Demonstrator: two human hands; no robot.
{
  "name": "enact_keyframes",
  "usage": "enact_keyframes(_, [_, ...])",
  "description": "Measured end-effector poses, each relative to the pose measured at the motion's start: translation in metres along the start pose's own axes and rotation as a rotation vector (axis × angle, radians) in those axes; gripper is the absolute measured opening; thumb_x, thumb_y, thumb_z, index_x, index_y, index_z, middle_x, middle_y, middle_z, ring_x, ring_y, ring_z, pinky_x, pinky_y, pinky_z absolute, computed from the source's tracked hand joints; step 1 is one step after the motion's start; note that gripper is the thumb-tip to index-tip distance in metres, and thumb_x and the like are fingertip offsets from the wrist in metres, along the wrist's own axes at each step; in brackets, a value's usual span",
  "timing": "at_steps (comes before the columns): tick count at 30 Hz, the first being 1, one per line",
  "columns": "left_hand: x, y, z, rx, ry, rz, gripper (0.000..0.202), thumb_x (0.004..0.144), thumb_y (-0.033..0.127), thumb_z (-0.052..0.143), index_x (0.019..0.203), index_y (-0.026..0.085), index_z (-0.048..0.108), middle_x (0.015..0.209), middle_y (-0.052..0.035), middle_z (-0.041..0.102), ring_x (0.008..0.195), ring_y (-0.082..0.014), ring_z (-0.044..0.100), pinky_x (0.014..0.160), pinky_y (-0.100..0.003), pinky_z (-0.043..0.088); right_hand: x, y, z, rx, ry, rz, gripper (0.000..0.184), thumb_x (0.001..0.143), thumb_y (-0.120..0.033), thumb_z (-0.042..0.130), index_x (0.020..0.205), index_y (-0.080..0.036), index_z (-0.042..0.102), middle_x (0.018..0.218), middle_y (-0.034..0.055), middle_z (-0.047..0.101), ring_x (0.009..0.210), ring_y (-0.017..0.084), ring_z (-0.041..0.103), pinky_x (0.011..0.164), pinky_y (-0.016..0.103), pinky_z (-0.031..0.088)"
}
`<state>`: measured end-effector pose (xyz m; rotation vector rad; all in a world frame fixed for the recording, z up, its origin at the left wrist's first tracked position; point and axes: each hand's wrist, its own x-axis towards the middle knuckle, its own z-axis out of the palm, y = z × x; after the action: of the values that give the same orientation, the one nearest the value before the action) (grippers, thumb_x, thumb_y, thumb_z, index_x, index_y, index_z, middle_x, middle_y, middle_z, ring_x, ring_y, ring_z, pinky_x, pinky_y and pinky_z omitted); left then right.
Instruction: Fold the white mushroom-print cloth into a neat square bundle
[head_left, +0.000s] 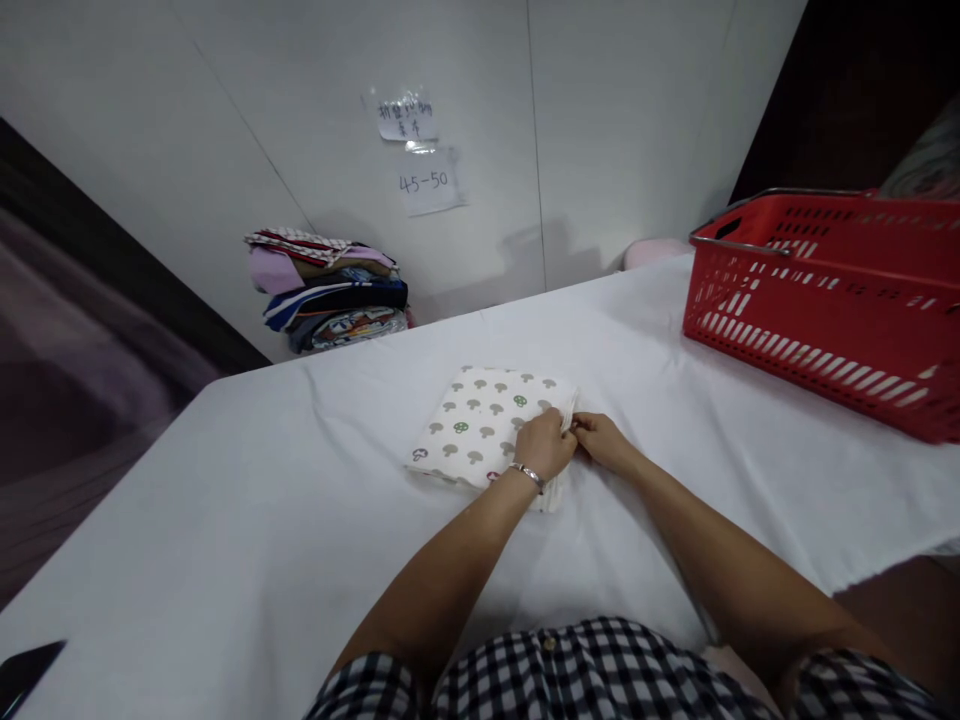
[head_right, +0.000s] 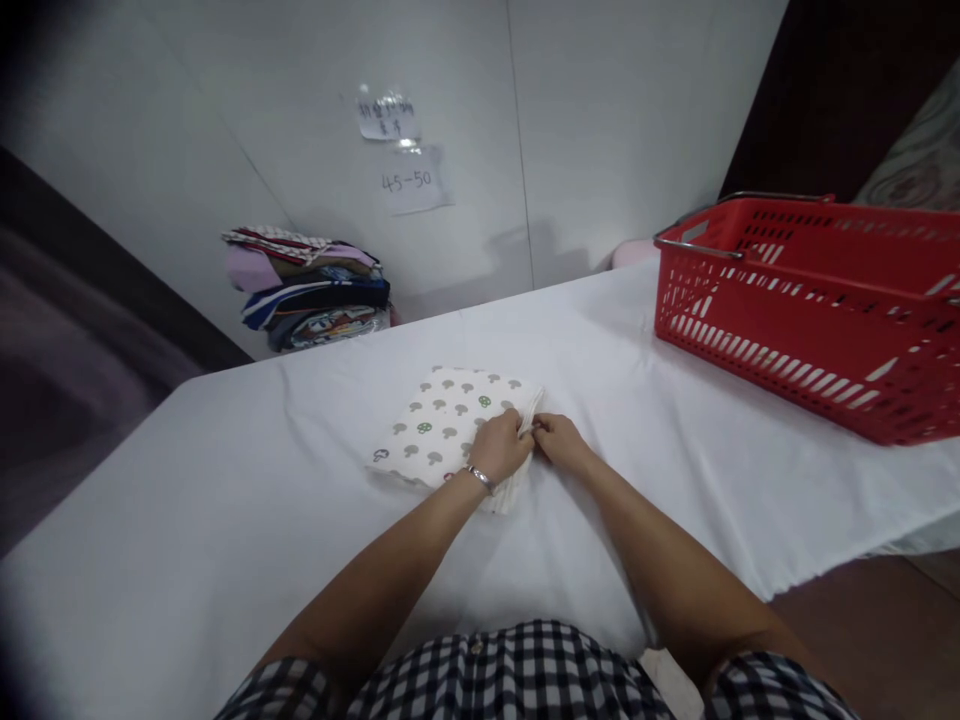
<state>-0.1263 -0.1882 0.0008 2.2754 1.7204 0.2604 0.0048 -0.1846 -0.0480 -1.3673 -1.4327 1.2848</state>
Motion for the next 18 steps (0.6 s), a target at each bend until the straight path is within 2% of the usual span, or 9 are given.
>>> enact_keyframes(3, [-0.002, 0.002, 0.003, 0.028, -0.046, 0.024, 0.02, 0.077, 0.024, 0.048, 0.094, 0.016, 0.054, 0.09, -0.0111, 0.063, 0.086, -0.0241, 0.059, 0.073, -0.032, 0.042, 0.001, -0.001, -0.001, 0.019, -0.022, -0.006, 0.018, 0.061, -0.012, 0.042, 0.067, -0.017, 0.058, 0.044, -0.0058, 0.05, 0.037, 0.008, 0.043, 0.038, 0.019, 0.032])
enact_keyframes(6, [0.003, 0.001, 0.003, 0.006, -0.083, 0.003, 0.02, 0.075, 0.025, 0.05, 0.091, 0.015, 0.055, 0.09, -0.0125, 0.063, 0.087, -0.0253, 0.059, 0.072, -0.033, 0.043, -0.001, -0.004, -0.003, 0.061, 0.01, 0.044, 0.018, 0.063, -0.013, 0.044, 0.073, -0.017, 0.058, 0.043, -0.006, 0.05, 0.036, 0.008, 0.044, 0.035, 0.018, 0.03])
enact_keyframes(11, [0.009, -0.008, -0.001, -0.125, -0.071, -0.032, 0.011, 0.072, 0.025, 0.051, 0.078, 0.017, 0.055, 0.081, -0.0074, 0.064, 0.08, -0.0206, 0.059, 0.068, -0.028, 0.042, 0.0, -0.005, -0.006, 0.146, 0.143, 0.181, 0.017, 0.065, -0.014, 0.048, 0.08, -0.017, 0.055, 0.049, -0.0045, 0.055, 0.034, 0.007, 0.046, 0.029, 0.017, 0.027])
enact_keyframes(18, [0.011, -0.016, -0.002, -0.255, -0.049, -0.053, 0.009, 0.069, 0.023, 0.052, 0.063, 0.019, 0.048, 0.065, -0.0007, 0.059, 0.066, -0.0152, 0.055, 0.06, -0.024, 0.039, -0.001, -0.007, -0.008, 0.212, 0.107, 0.22, 0.008, 0.067, -0.017, 0.052, 0.075, -0.017, 0.055, 0.052, -0.0029, 0.057, 0.034, 0.007, 0.046, 0.028, 0.017, 0.027])
